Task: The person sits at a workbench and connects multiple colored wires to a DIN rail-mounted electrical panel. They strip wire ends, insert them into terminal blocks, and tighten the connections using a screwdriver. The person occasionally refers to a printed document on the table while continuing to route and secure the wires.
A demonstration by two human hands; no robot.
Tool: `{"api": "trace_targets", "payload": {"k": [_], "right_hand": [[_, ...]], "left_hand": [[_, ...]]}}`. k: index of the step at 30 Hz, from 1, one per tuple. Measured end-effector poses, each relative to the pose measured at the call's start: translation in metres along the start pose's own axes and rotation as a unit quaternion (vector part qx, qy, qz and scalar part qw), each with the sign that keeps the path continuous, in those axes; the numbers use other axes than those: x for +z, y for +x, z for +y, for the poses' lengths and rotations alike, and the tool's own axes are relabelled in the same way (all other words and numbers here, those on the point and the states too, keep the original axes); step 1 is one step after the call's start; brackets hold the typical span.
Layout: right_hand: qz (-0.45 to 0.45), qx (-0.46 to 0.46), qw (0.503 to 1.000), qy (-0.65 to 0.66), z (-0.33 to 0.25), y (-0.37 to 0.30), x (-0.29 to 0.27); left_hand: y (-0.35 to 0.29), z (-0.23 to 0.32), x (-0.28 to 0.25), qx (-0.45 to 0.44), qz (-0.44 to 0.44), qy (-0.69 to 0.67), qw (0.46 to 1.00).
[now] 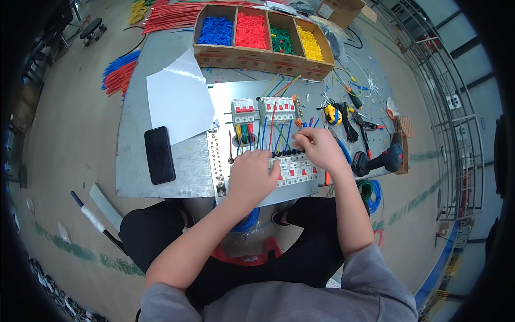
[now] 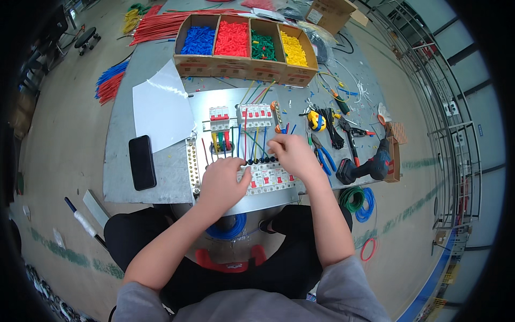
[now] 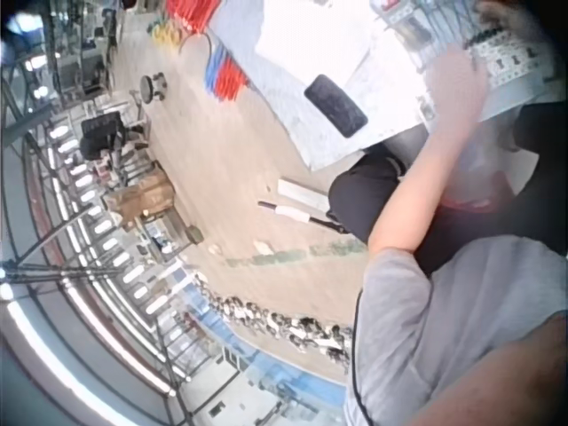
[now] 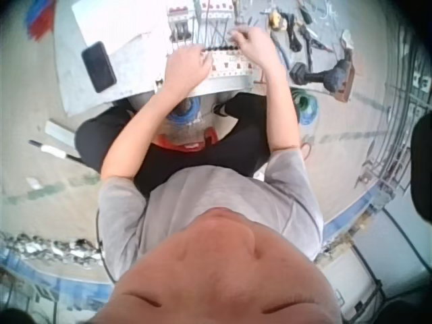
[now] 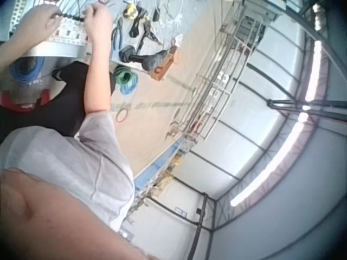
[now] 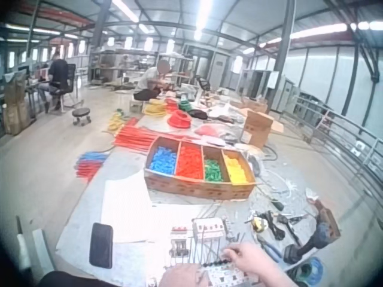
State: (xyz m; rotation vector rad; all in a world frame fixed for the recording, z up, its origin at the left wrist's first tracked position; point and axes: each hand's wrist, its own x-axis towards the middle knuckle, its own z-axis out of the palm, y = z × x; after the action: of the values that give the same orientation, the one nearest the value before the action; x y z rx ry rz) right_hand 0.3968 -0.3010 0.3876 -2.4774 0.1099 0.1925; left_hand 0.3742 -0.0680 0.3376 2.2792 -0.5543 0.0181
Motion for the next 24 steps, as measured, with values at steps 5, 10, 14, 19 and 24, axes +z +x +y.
{"api": "trace_targets", "payload": {"k": [5, 10, 14, 19, 24], "right_hand": [[-0.014, 0.051, 0.994, -0.094, 0.021, -0.008, 0.016], [-0.015, 0.088, 0.980, -0.175, -0.012, -0.007, 0.040], [0.015, 0.090, 0.973, -0.212, -0.016, 0.000, 0.052], [0.114, 0.064, 0.981, -0.143, -0.004, -0.005, 0.068], [0.131, 0.057, 0.984, -0.109, 0.006, -0.006, 0.071]], "left_hand": [[-0.003, -0.002, 0.007, 0.023, -0.006, 0.109, 0.994], [-0.006, 0.002, 0.011, 0.035, -0.008, 0.139, 0.990], [-0.011, -0.004, 0.006, 0.021, -0.014, 0.144, 0.989], [-0.017, -0.007, 0.003, 0.028, -0.028, 0.120, 0.992], [-0.027, -0.012, 0.008, 0.056, 0.012, 0.132, 0.990]]}}
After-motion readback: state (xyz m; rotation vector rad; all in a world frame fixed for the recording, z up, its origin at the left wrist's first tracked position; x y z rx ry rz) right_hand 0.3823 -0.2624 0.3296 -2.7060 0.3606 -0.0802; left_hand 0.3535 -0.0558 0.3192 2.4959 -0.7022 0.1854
